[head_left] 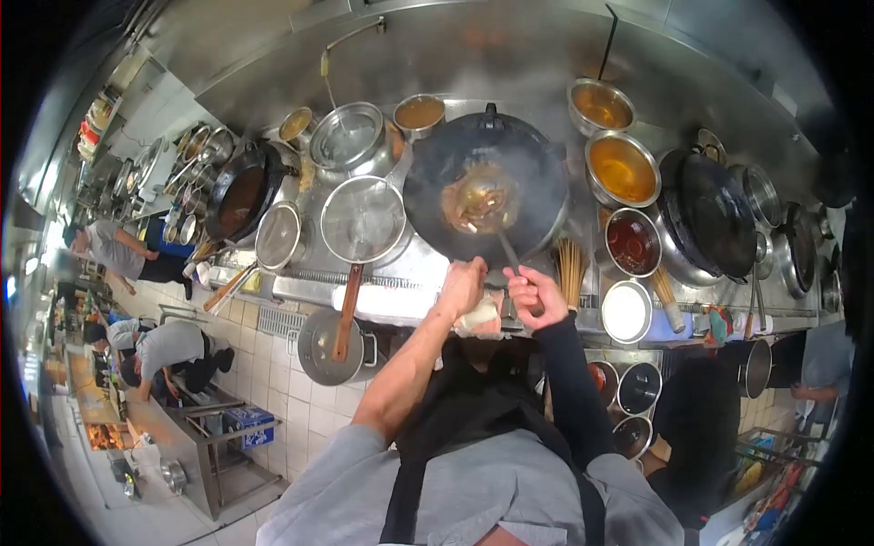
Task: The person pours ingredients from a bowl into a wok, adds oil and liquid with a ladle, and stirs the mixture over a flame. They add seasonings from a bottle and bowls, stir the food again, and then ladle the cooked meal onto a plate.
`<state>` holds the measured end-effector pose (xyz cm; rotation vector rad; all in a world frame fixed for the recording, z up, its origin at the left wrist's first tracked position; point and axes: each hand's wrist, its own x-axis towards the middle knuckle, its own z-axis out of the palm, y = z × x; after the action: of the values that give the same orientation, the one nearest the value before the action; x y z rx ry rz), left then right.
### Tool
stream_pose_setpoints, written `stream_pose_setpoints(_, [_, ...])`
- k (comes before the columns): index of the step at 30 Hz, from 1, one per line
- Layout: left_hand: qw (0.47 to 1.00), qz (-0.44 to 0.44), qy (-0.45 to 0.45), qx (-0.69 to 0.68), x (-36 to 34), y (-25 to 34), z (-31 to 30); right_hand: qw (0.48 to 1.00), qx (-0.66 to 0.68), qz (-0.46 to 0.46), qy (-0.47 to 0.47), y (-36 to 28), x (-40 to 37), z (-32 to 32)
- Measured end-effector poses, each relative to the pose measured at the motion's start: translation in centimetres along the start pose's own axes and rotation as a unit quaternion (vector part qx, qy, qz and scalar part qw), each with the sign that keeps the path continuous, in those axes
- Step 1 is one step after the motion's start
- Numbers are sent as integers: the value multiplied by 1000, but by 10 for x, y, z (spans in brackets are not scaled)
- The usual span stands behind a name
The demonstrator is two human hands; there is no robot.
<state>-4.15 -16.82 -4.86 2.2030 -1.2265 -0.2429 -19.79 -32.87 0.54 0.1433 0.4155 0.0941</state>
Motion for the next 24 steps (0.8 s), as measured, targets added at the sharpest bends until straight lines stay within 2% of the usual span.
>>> stream_pose_setpoints(3, [1000,22,4,-2,7,-4,-14,996,80,38,-30,1,-25,4])
stream_pose_setpoints(8, [999,43,13,-19,7,-11,-17,998,28,-47,13,21,5,30])
stream_pose_setpoints(11, [998,56,7,3,12,-20,-21,994,106,22,-31,21,-6,26])
stream_pose_setpoints(14, [998,55,-6,-15,10,-24,-20,990,135,-13,-30,31,3,26])
stream_pose_setpoints(18, [998,38,-50,-10,21,-34,-13,995,-45,-60,68,44,21,43])
stream_pose_setpoints(20, [997,38,-70,-11,20,-33,-17,956,-221,-124,145,59,19,43])
stream_pose_setpoints(21, [996,40,-81,-10,23,-33,-19,909,-324,-172,198,72,20,44])
stream_pose_setpoints(22, [996,47,-77,-12,33,-35,-18,847,-416,-215,251,86,22,49])
stream_pose_setpoints(24, [995,51,-86,-18,27,-41,-7,700,-598,-255,295,72,25,20])
